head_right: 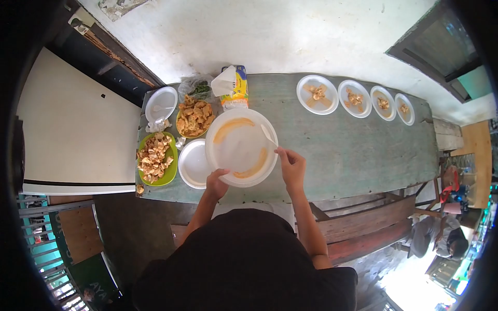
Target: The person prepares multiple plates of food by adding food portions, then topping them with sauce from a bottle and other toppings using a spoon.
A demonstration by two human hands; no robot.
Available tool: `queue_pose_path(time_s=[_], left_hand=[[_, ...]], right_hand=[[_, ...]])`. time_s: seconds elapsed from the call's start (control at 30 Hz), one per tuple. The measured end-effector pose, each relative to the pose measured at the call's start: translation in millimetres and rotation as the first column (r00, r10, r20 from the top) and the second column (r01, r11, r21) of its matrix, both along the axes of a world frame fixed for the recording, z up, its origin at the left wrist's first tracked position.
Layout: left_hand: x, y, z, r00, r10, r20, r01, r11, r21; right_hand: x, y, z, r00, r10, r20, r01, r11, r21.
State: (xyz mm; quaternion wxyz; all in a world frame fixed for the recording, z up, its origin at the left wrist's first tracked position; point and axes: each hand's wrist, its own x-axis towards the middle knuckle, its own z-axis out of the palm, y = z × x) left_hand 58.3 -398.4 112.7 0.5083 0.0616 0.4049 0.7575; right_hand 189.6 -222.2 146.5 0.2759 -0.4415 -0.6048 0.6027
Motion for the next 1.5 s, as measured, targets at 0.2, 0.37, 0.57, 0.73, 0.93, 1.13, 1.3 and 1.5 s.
queue_pose_path(time_s=[0.2,0.37,0.57,0.73,0.93,1.13,1.3,1.5], left_hand=[[4,8,12,0.997,0.035,0.065,-0.04,0.996,0.079],[7,7,9,0.996,0.057,0.076,-0.066,0.99,0.124],[4,-7,-5,0.98,0.152,0.128,-0.156,0.988,0.02],[5,-11,15,0.927,0.286,0.245,-0.295,0.955,0.002],[4,-31,9,0.717,0.541,0.44,-0.609,0.793,0.017],[17,-62,5,0.649,0.655,0.386,-0.724,0.688,0.051],[21,-80,7,0.608,0.729,0.315,-0.779,0.623,0.063],[4,-101,-11,0.559,0.75,0.354,-0.798,0.603,-0.018]], right_hand=[[-20,-15,-1,0.998,-0.005,-0.066,0.015,0.988,0.151],[-27,-20,6,0.995,-0.017,0.102,-0.025,0.921,0.388],[-6,-9,-30,0.999,-0.037,-0.001,0.037,0.975,0.218],[20,2,-7,0.992,-0.019,-0.127,-0.034,0.913,-0.406],[33,13,-14,0.957,-0.059,-0.284,-0.132,0.783,-0.608],[25,9,-21,0.918,0.098,-0.384,-0.332,0.718,-0.611],[8,-7,-13,0.945,0.27,-0.187,-0.328,0.809,-0.488],[-15,-40,-13,0.969,0.234,-0.077,-0.243,0.957,-0.157]])
